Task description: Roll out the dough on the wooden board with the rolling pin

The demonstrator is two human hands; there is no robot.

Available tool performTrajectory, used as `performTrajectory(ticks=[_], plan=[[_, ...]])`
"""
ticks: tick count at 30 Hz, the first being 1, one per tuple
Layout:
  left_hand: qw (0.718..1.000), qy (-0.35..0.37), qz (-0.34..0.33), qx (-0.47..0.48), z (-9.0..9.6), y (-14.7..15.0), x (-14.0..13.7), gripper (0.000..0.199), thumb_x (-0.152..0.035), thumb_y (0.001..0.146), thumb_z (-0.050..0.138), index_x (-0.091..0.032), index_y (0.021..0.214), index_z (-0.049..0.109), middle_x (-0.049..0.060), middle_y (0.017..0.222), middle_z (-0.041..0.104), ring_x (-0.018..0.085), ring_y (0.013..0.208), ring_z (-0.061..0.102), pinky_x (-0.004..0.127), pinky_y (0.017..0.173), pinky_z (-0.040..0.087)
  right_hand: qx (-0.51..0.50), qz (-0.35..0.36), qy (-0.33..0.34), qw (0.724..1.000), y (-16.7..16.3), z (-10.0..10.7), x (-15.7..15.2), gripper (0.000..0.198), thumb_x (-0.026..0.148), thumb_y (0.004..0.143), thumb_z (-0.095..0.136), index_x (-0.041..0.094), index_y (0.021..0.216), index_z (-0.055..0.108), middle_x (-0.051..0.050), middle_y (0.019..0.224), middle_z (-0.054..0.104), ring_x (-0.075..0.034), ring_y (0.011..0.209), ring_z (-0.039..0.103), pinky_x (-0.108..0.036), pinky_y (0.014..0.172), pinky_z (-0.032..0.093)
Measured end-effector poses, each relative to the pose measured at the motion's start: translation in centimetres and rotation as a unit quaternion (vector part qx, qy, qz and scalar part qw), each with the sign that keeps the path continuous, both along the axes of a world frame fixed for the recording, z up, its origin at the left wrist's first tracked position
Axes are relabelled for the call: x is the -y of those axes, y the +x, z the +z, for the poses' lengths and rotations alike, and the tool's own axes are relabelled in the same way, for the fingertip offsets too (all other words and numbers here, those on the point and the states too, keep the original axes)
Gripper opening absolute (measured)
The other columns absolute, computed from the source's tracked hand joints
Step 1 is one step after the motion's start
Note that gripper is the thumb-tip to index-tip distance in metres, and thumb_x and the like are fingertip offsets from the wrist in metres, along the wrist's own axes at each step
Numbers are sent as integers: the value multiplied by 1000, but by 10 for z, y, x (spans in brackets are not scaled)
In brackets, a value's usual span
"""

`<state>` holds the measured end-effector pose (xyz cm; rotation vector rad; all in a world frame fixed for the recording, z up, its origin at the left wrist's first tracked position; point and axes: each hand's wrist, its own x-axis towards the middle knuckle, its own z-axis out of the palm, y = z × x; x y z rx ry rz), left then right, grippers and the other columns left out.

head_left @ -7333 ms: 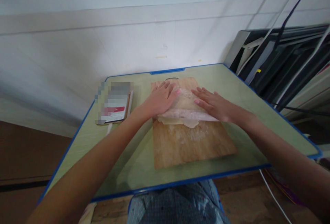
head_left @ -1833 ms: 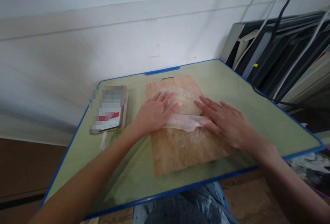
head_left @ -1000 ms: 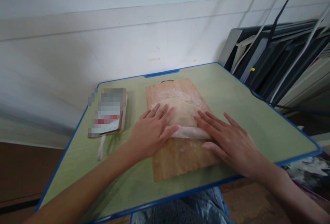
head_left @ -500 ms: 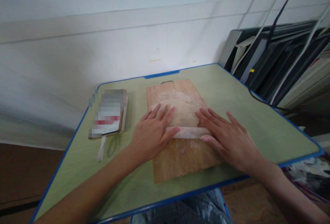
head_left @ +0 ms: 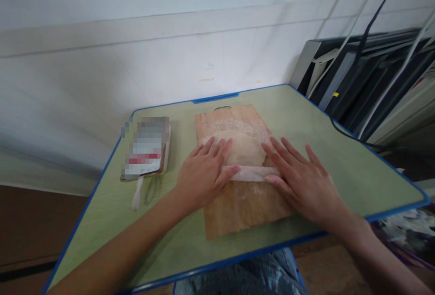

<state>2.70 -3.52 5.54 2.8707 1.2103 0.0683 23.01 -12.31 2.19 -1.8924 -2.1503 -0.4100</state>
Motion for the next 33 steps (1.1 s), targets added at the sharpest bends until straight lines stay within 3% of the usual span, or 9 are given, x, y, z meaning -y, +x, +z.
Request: performTrajectory(ticks=[4,8,10,13,17,19,22,26,33], plan=[[999,-28,23,29,-4,9,-30,63,-52,95,16,-14,144,29,8,147,37,25,138,29,39,112,25,-29,-8,-48,998,12,7,-26,67,55,94,7,17,144,32,-11,146,37,-29,135,30,-59,102,31],[998,-38,21,50,-11,23,-67,54,-37,99,10,-14,141,34,9,149,32,19,138,29,34,112,23,-57,-19,-107,992,22,17,-50,60,50,96,14,19,147,25,-10,150,30,-28,138,22,-58,103,31],[999,-10,27,42,-12,21,-63,53,-37,99,12,-14,141,34,9,150,31,24,139,25,39,113,21,-39,-18,-84,996,18,16,-43,60,49,96,16,18,146,27,-12,149,31,-29,138,22,-59,103,30],[999,17,34,23,-8,11,-29,62,-50,97,16,-11,143,30,12,148,34,29,139,23,43,112,23,-9,-5,-29,1000,6,7,-17,63,52,95,14,16,144,32,-14,146,38,-29,136,29,-58,104,30],[1000,21,7,-2,-2,0,5,66,-56,94,18,-15,144,29,10,149,35,28,139,24,43,112,24,5,-2,5,1000,-4,-2,7,66,53,95,10,16,142,37,-14,143,41,-30,131,39,-59,101,33],[1000,14,11,0,-3,1,-2,66,-56,94,18,-15,144,30,10,148,36,28,139,25,43,112,25,1,-3,-4,1000,-2,0,1,65,53,95,11,16,141,37,-13,143,41,-30,131,39,-59,100,34],[999,-6,23,25,-9,10,-34,62,-51,96,14,-14,143,30,11,146,39,27,138,27,43,112,25,-17,-7,-44,999,7,8,-21,63,52,96,14,16,143,32,-12,145,38,-28,134,34,-57,101,35],[999,-21,-7,48,-17,16,-62,55,-39,99,7,-18,140,36,7,150,33,22,137,30,37,113,22,-6,-21,-57,998,9,16,-33,61,50,96,16,15,144,30,-13,146,36,-28,135,31,-57,101,34],[1000,-3,17,12,-4,-2,-3,61,-52,95,18,-17,144,31,8,149,35,27,141,20,43,113,23,21,-18,0,1000,-14,3,8,58,49,96,21,16,140,39,-13,144,41,-29,129,41,-53,99,38]])
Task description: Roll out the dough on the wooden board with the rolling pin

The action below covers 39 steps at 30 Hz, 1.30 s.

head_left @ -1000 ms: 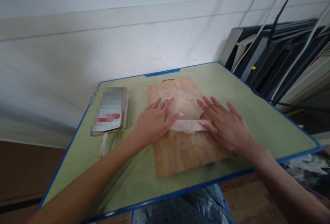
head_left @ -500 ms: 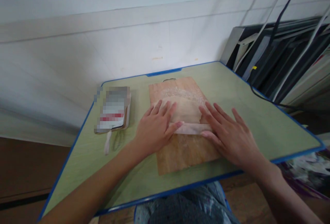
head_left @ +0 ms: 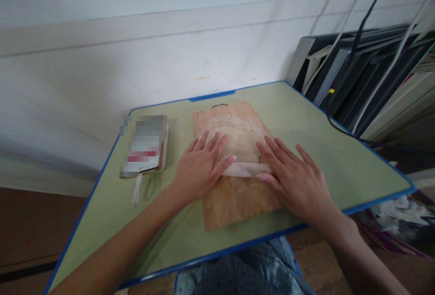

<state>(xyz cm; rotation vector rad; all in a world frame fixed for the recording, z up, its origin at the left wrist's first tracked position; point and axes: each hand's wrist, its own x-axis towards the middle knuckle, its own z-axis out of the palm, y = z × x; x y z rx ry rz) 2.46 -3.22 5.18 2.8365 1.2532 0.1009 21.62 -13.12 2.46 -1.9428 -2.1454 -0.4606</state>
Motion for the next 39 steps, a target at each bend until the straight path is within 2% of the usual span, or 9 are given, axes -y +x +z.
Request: performTrajectory(ticks=[5,9,13,18,23,27,32,35,39], plan=[[999,20,25,9,-5,10,-24,60,-50,96,18,-14,143,32,11,147,36,28,140,23,45,112,24,-33,-11,-38,999,8,9,-21,57,47,96,22,17,142,36,-13,141,44,-28,129,42,-53,101,37],[999,15,-29,13,-11,18,-50,50,-37,99,13,-18,139,38,6,146,40,22,138,28,42,114,18,-45,-11,-73,996,15,17,-37,55,44,97,21,16,143,33,-13,142,42,-27,129,41,-55,102,35],[1000,6,6,16,-6,5,-19,57,-46,97,17,-16,142,35,9,147,37,27,140,20,43,113,22,-33,8,-35,999,6,10,-14,57,47,97,21,13,139,39,-15,136,50,-26,122,50,-51,99,40],[1000,19,-11,0,-3,-8,20,58,-50,96,18,-19,142,35,8,150,32,28,140,20,45,112,24,-22,32,12,999,-2,1,13,59,50,96,20,14,137,43,-14,139,47,-27,127,45,-48,95,44],[999,32,26,24,-7,13,-25,61,-50,96,15,-14,140,37,12,148,35,28,140,21,43,112,23,-52,8,-35,998,15,6,-22,61,49,96,16,12,141,37,-15,140,45,-27,128,43,-51,99,40],[999,5,-29,23,-7,25,-57,54,-35,99,8,-16,138,40,9,144,43,22,136,33,41,113,22,-68,16,-77,995,26,11,-44,60,48,97,16,15,144,30,-13,146,37,-26,133,35,-52,102,36],[1000,9,11,7,-2,12,-16,59,-50,96,16,-17,141,36,8,147,37,27,140,22,45,112,23,-55,27,-54,997,14,6,-16,59,49,96,24,14,142,35,-16,140,45,-27,126,46,-47,96,44],[1000,10,-22,-5,0,2,10,60,-53,95,17,-19,141,36,7,149,35,27,140,21,44,113,23,-35,27,-33,998,6,4,1,57,49,96,24,16,141,38,-15,140,45,-28,125,47,-49,95,44],[1000,24,-7,14,-2,8,-7,63,-53,95,17,-15,140,38,13,147,36,28,140,23,44,112,24,-55,27,-62,996,14,6,-15,60,50,96,21,14,141,37,-16,142,43,-28,127,44,-49,96,43]])
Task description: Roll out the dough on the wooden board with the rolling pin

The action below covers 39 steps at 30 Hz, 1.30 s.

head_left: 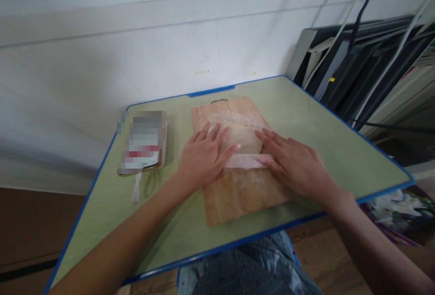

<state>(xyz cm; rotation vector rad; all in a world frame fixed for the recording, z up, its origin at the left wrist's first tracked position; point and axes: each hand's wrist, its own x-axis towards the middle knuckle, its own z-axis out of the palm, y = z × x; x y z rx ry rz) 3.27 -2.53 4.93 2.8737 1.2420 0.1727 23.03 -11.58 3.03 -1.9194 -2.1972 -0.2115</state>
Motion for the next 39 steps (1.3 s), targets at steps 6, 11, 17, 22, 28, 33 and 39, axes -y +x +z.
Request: performTrajectory(ticks=[6,11,17,22,28,33,39], plan=[[999,-25,-18,35,-4,18,-47,54,-37,99,10,-15,136,43,9,142,45,21,133,38,38,111,25,-23,19,-48,998,20,4,-36,61,50,96,20,17,147,24,-13,149,33,-27,136,29,-50,100,38],[1000,-24,-4,-12,2,-1,9,59,-52,96,18,-18,140,38,8,147,38,27,139,25,45,111,25,7,5,12,1000,0,-2,2,61,52,95,19,15,142,36,-17,141,44,-27,128,43,-49,99,40],[1000,-23,-13,-13,0,-5,14,60,-52,95,20,-17,142,35,10,149,34,27,140,23,44,112,25,18,7,18,1000,-3,0,4,60,51,95,21,16,140,38,-16,144,41,-27,131,39,-47,99,40],[999,-20,-9,43,-5,16,-47,58,-39,99,8,-11,135,44,11,140,47,20,132,40,35,111,27,-3,16,-39,999,11,9,-35,64,51,96,17,12,145,29,-18,147,35,-29,134,32,-50,100,39],[998,53,24,24,-4,2,-2,61,-51,96,20,-13,138,40,12,145,41,28,137,30,43,110,29,20,6,12,1000,-10,2,5,62,52,95,22,14,141,38,-18,140,45,-28,125,47,-44,92,48],[999,42,18,-10,-4,-2,6,60,-52,95,21,-14,138,41,12,144,42,29,136,32,43,108,32,19,13,23,999,-12,1,11,60,51,95,22,14,140,40,-17,139,47,-28,125,46,-46,95,46],[998,30,-47,9,-9,22,-57,48,-32,100,15,-18,132,47,8,135,52,21,128,44,37,108,31,-27,28,-53,998,11,8,-24,63,50,96,18,13,145,27,-17,147,35,-27,135,32,-50,102,38]])
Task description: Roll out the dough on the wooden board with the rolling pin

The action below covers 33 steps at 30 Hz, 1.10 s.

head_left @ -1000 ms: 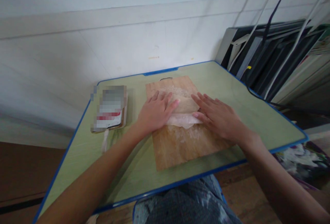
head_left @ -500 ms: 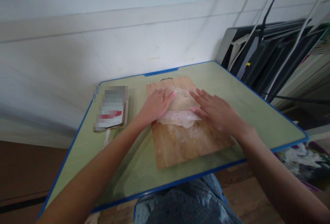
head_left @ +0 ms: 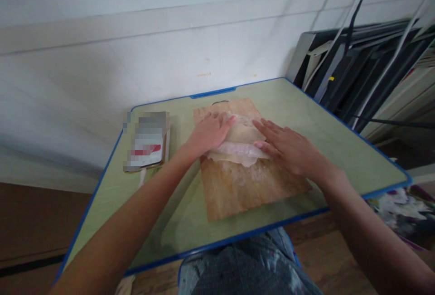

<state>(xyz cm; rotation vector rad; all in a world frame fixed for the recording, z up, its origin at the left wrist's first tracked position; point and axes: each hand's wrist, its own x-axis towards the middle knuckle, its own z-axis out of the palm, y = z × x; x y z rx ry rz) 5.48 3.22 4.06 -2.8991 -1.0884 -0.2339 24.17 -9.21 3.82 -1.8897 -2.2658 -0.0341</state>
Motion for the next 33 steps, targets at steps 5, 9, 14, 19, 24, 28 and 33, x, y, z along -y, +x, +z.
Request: performTrajectory(ticks=[5,9,14,19,24,28,33], plan=[[999,-19,42,-24,-1,-2,8,55,-42,99,11,-17,134,44,10,136,50,25,132,38,42,108,29,31,13,-2,999,-2,-1,6,62,51,96,18,16,146,25,-14,148,33,-27,135,30,-52,103,36],[994,-15,83,-72,6,-5,27,63,-54,96,11,-16,141,34,13,145,39,30,137,29,44,110,25,35,20,4,999,-6,-4,13,65,55,94,16,16,145,29,-16,144,40,-26,132,37,-49,100,40],[994,-19,75,-74,10,-13,45,66,-56,94,11,-17,141,35,13,146,38,29,138,28,43,110,25,46,25,31,998,-14,-7,26,68,57,93,14,15,143,33,-18,142,43,-28,128,43,-48,97,44],[997,-23,65,-35,6,-13,34,63,-55,95,15,-16,136,42,12,143,42,27,136,31,41,109,27,43,28,43,998,-12,-7,25,65,56,94,19,16,142,36,-16,142,44,-28,129,42,-47,97,43],[997,-59,39,32,6,6,1,55,-42,98,15,-11,131,47,11,138,49,19,132,39,32,110,27,24,26,2,999,-2,-1,9,65,51,96,16,11,145,28,-19,146,35,-27,135,31,-48,101,39],[996,-63,63,23,7,0,18,59,-48,97,16,-13,134,45,11,140,48,23,133,38,38,110,27,36,18,11,999,-8,-2,19,66,55,94,15,15,145,29,-16,147,35,-28,134,33,-50,101,38],[996,-47,79,-12,5,-13,36,63,-57,94,17,-17,135,44,10,143,44,28,135,33,43,108,29,30,32,22,999,-10,-6,24,69,59,92,12,18,144,33,-14,146,38,-27,134,32,-48,103,37]])
